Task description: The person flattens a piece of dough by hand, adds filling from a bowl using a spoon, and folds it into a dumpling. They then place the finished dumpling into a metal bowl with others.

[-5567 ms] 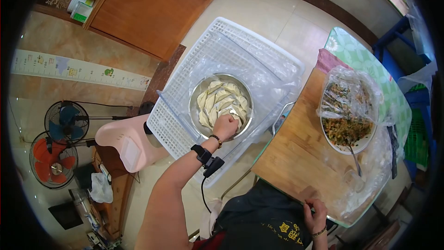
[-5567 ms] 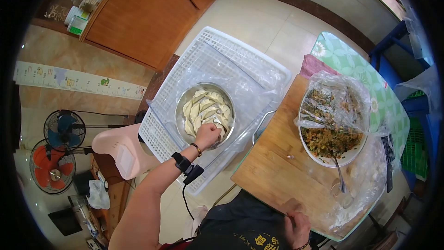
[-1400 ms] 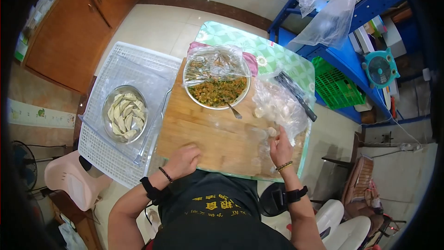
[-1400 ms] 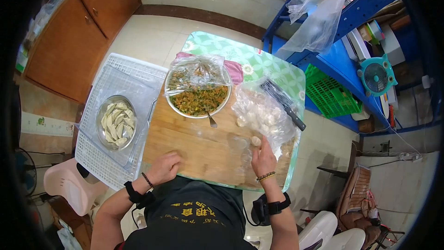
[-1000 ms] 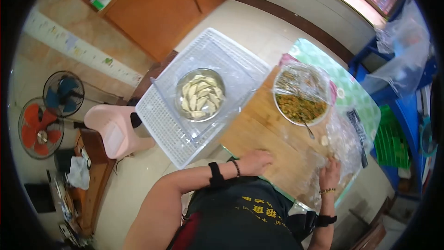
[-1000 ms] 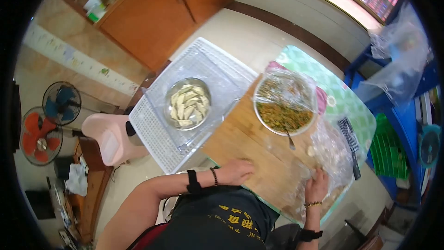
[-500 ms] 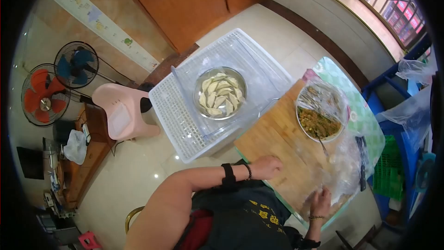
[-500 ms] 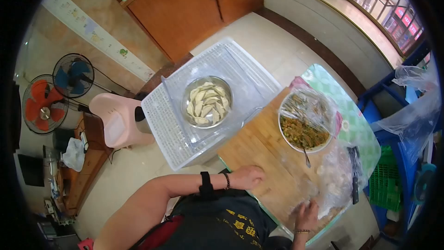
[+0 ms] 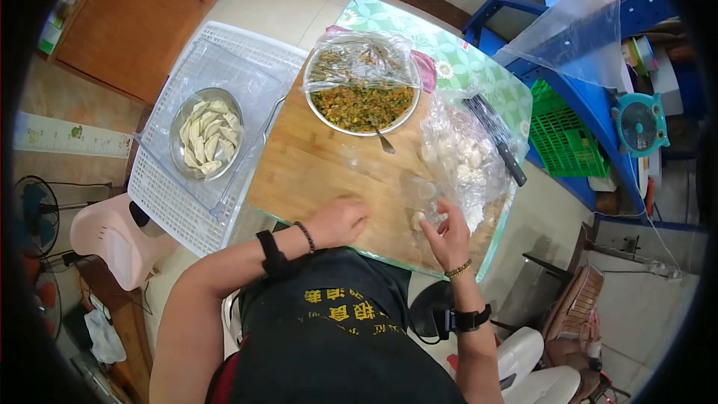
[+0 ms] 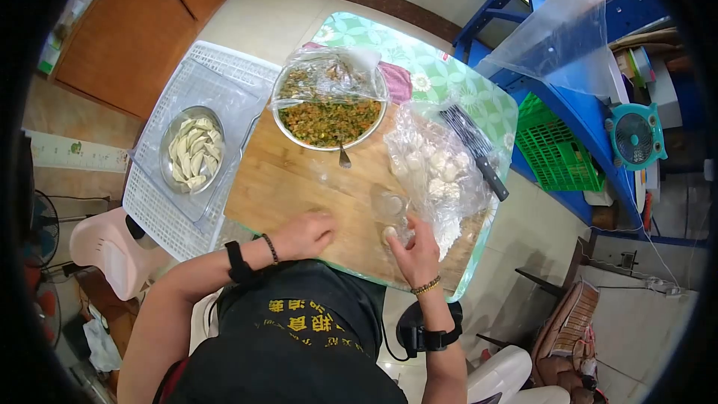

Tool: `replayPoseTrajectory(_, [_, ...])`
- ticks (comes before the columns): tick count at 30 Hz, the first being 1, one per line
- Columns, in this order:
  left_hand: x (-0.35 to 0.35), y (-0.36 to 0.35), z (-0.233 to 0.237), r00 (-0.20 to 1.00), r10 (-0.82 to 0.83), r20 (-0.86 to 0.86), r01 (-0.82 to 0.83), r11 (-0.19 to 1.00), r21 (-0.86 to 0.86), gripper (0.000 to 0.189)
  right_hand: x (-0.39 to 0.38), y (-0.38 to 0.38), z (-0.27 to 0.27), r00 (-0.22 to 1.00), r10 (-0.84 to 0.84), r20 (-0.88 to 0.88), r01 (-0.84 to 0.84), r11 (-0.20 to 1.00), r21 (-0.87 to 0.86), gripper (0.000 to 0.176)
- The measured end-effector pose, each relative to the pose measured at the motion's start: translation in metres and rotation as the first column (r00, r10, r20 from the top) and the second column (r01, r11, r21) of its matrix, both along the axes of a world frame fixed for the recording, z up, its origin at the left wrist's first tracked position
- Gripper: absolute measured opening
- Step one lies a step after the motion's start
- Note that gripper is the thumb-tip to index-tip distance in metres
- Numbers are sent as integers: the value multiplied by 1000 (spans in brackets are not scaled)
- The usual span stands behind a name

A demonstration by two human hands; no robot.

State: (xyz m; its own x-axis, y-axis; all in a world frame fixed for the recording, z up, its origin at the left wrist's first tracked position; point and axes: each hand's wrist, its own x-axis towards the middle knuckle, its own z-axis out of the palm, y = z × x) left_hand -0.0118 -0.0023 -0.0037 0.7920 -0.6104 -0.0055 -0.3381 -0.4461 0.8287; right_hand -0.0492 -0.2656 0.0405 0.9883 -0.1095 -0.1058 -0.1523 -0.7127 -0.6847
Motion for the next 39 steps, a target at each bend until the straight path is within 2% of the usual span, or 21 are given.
replayPoseTrajectory(5, [0,-49,10,975,-220,-5,219,970,109,18,24,16,13,987,78,138,-77,997,-8,65])
replayPoseTrajectory(7, [-3,-62,7,983,-177,44,172,980,97,21,36,19,11,981,85,177,-79,996,-40,67])
replayPoseTrajectory(9, [-4,-72,7,987,-134,91,128,989,73,24,46,16,0,913,226,339,-171,968,-183,63])
replayPoseTrajectory(12, [-3,-86,8,987,-121,104,108,986,127,35,53,13,-7,921,289,262,-256,954,-155,54])
replayPoseTrajectory(17, [0,-108,22,986,-131,-101,155,941,300,46,60,2,-10,942,227,246,-197,970,-141,44])
replayPoseTrajectory(18, [-2,-112,19,987,-128,-101,153,940,303,46,61,-2,-11,943,186,276,-155,979,-131,43])
replayPoseTrajectory(19, [-7,-116,14,996,-88,-3,86,961,263,46,61,-5,-11,943,186,277,-156,979,-127,43])
replayPoseTrajectory(20, [-9,-119,9,995,-43,93,22,976,216,45,60,-9,-9,957,82,278,-98,994,45,41])
replayPoseTrajectory(21, [-8,-121,6,995,-43,94,21,975,220,45,59,-13,-5,965,-22,260,-36,976,217,39])
replayPoseTrajectory(22, [-8,-122,3,991,-37,132,12,982,188,42,56,-18,-1,965,-25,260,-35,975,222,39])
replayPoseTrajectory(23, [-8,-124,1,985,-33,169,6,988,156,40,50,-24,5,986,-152,63,101,860,501,36])
replayPoseTrajectory(24, [-8,-124,1,985,-40,168,12,987,162,40,44,-29,11,963,-216,-162,266,657,705,32])
replayPoseTrajectory(26, [-6,-126,3,997,-54,56,42,977,211,26,30,-41,19,955,-236,-176,285,583,761,26])
replayPoseTrajectory(27, [-4,-127,3,996,-62,59,48,976,214,26,21,-46,21,934,-288,-209,313,385,868,26])
replayPoseTrajectory(28, [-1,-129,2,996,-83,-17,85,992,94,21,12,-53,21,911,-328,-251,317,168,933,27])
replayPoseTrajectory(29, [3,-132,0,990,-112,-89,110,993,-30,19,-3,-65,13,914,-285,-289,315,51,948,35])
replayPoseTrajectory(30, [6,-136,-5,990,-115,-86,113,993,-30,19,-15,-71,8,914,-288,-286,313,50,948,35])
replayPoseTrajectory(32, [12,-145,-16,971,-201,-131,196,979,-52,23,-37,-79,1,889,-285,-357,312,-192,930,43])
replayPoseTrajectory(36, [22,-154,-10,956,-191,-224,209,976,62,27,-73,-83,-6,903,-187,-388,340,-241,909,51])
replayPoseTrajectory(38, [22,-156,-19,995,-90,41,87,994,66,26,-83,-76,0,861,-238,-449,402,-222,888,57])
replayPoseTrajectory(39, [22,-156,-11,995,-90,43,87,994,67,26,-88,-76,-1,862,-239,-447,400,-223,889,57])
